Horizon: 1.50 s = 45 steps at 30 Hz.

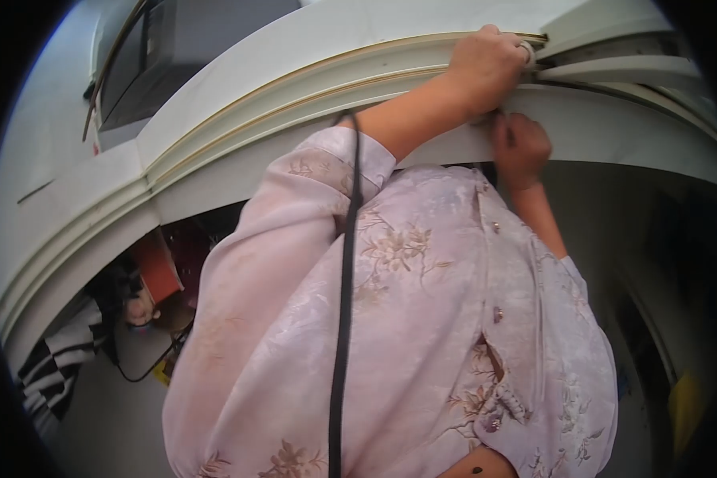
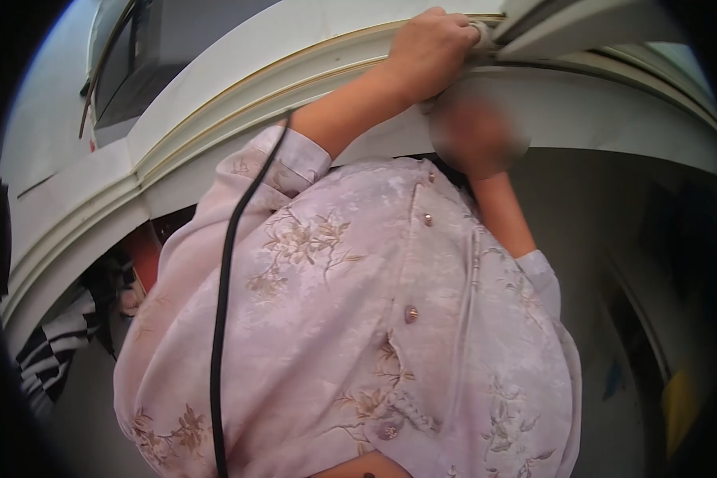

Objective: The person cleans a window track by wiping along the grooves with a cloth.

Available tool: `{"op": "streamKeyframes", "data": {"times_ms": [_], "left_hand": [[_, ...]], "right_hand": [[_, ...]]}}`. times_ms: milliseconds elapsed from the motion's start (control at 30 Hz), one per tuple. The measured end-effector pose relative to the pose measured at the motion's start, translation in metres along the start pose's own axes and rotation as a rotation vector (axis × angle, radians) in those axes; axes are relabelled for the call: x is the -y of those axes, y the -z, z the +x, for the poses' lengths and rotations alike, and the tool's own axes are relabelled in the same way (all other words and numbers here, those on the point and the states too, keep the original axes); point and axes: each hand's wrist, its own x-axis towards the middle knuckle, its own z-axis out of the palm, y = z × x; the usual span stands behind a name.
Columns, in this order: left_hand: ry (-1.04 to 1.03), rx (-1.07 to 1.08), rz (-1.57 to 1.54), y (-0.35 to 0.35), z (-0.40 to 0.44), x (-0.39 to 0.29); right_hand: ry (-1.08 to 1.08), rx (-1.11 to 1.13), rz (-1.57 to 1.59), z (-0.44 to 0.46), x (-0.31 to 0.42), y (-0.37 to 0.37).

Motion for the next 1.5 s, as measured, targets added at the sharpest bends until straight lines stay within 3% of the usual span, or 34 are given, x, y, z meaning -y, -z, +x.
{"op": "streamKeyframes", "data": {"times_ms": [100, 167, 233, 333, 433, 533, 633, 700, 767, 833, 867, 967, 1100, 1167, 1200, 1233, 1267, 1300, 1367, 1433, 1467, 1500], "left_hand": [[0.109, 0.163, 0.019, 0.041, -0.041, 0.028], [0.265, 0.151, -0.051, 0.083, -0.085, 0.054], [0.456, 0.183, -0.020, 0.109, -0.104, 0.061], [0.320, 0.053, -0.144, 0.078, -0.079, 0.043], [0.142, 0.000, -0.036, 0.010, -0.036, 0.019], [0.148, -0.039, -0.080, 0.006, -0.019, -0.002], [0.355, -0.035, -0.456, 0.006, -0.033, 0.019], [0.681, -0.155, -1.032, 0.029, -0.051, 0.026], [0.757, -0.320, -1.423, 0.066, -0.069, 0.025], [0.843, -0.387, -1.608, 0.087, -0.087, 0.034], [0.832, -0.397, -1.594, 0.093, -0.094, 0.039], [0.750, -0.549, -2.077, 0.102, -0.118, 0.047], [0.707, -0.640, -2.196, 0.112, -0.131, 0.046], [0.549, -0.588, -2.310, 0.120, -0.135, 0.045], [0.548, -0.596, -2.304, 0.124, -0.136, 0.044], [0.699, -0.652, -2.132, 0.127, -0.136, 0.040], [0.840, -0.697, -1.955, 0.129, -0.138, 0.037], [0.843, -0.702, -1.954, 0.129, -0.139, 0.035], [0.986, -0.566, -1.397, 0.136, -0.149, 0.037], [0.979, -0.596, -1.242, 0.140, -0.159, 0.044], [0.960, -0.621, -1.089, 0.142, -0.163, 0.046], [1.018, -0.620, -0.895, 0.144, -0.168, 0.046]], "right_hand": [[0.025, -0.033, 0.034, -0.001, -0.001, 0.006], [-0.036, 0.110, -0.007, 0.003, -0.001, 0.009], [-0.022, 0.117, -0.002, 0.007, -0.001, 0.010], [-0.026, 0.134, -0.036, 0.007, -0.001, 0.010], [-0.053, 0.169, -0.083, 0.004, -0.002, 0.009], [-0.030, 0.135, -0.075, 0.000, -0.007, 0.007], [-0.048, 0.084, 0.063, 0.001, -0.012, 0.011], [-0.189, 0.092, 0.296, 0.004, -0.014, 0.015], [-0.278, 0.078, 0.376, 0.011, -0.004, 0.025], [-0.403, 0.105, 0.582, 0.016, -0.004, 0.023], [-0.390, 0.100, 0.596, 0.017, -0.007, 0.019], [-0.419, 0.114, 0.808, 0.022, 0.003, 0.014], [-0.482, 0.300, 1.043, 0.030, 0.014, 0.014], [-0.552, 0.419, 1.181, 0.035, 0.029, 0.015], [-0.704, 0.434, 1.127, 0.037, 0.041, 0.018], [-0.860, 0.448, 1.063, 0.038, 0.050, 0.021], [-0.863, 0.453, 1.061, 0.037, 0.050, 0.021], [-0.885, 0.572, 1.159, 0.038, 0.046, 0.020], [-0.913, 0.697, 1.255, 0.042, 0.053, 0.021], [-1.004, 0.813, 1.181, 0.049, 0.065, 0.023], [-1.015, 0.821, 1.181, 0.046, 0.066, 0.018], [-0.722, 0.807, 0.991, 0.041, 0.065, 0.011]]}}
